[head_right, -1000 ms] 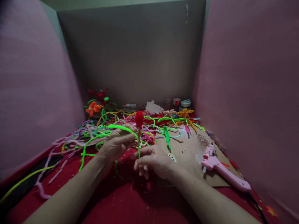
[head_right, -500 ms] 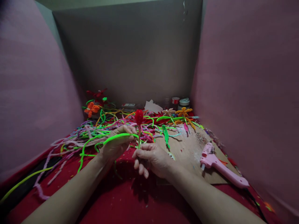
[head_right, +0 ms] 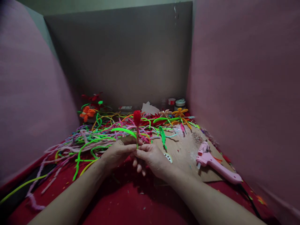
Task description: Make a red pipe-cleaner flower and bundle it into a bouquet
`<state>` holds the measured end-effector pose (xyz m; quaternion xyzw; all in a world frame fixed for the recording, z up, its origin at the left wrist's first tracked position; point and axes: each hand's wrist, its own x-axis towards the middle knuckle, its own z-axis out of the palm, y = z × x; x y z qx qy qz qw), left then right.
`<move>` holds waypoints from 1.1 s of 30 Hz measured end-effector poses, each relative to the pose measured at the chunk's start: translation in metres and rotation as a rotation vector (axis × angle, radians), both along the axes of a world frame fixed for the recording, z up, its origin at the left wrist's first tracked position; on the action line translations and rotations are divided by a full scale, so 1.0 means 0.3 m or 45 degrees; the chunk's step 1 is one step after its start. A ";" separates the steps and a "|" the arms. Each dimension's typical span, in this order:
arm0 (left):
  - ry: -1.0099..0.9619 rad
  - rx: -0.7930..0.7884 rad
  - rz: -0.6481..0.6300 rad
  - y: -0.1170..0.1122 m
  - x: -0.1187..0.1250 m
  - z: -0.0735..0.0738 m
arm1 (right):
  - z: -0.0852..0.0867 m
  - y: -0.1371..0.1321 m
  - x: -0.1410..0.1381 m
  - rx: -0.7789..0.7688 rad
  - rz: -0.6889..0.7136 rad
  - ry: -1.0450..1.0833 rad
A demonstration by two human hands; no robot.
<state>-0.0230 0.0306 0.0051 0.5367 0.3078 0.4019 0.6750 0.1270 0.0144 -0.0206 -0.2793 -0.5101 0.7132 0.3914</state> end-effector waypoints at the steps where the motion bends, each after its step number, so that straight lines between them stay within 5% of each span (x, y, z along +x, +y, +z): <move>1: -0.001 -0.006 0.019 0.000 0.002 0.000 | 0.003 -0.002 -0.001 0.008 -0.009 -0.013; 6: -0.104 0.049 0.158 0.014 0.008 -0.002 | 0.069 -0.002 0.028 0.072 -0.113 -0.249; 9: -0.152 0.054 0.262 0.029 0.011 -0.012 | 0.131 0.050 0.090 0.162 -0.462 -0.526; 12: -0.131 0.004 0.287 0.034 0.018 -0.029 | 0.173 0.167 0.180 0.491 -0.829 -1.208; 19: -0.159 -0.010 0.224 0.008 0.047 -0.043 | 0.116 0.437 0.305 0.309 -0.958 -1.700; 26: -0.073 0.071 0.270 0.006 0.044 -0.033 | 0.080 0.495 0.300 0.236 -0.972 -1.752; 33: -0.051 0.112 0.349 -0.007 0.052 -0.019 | 0.187 0.429 0.290 0.388 -1.233 -1.277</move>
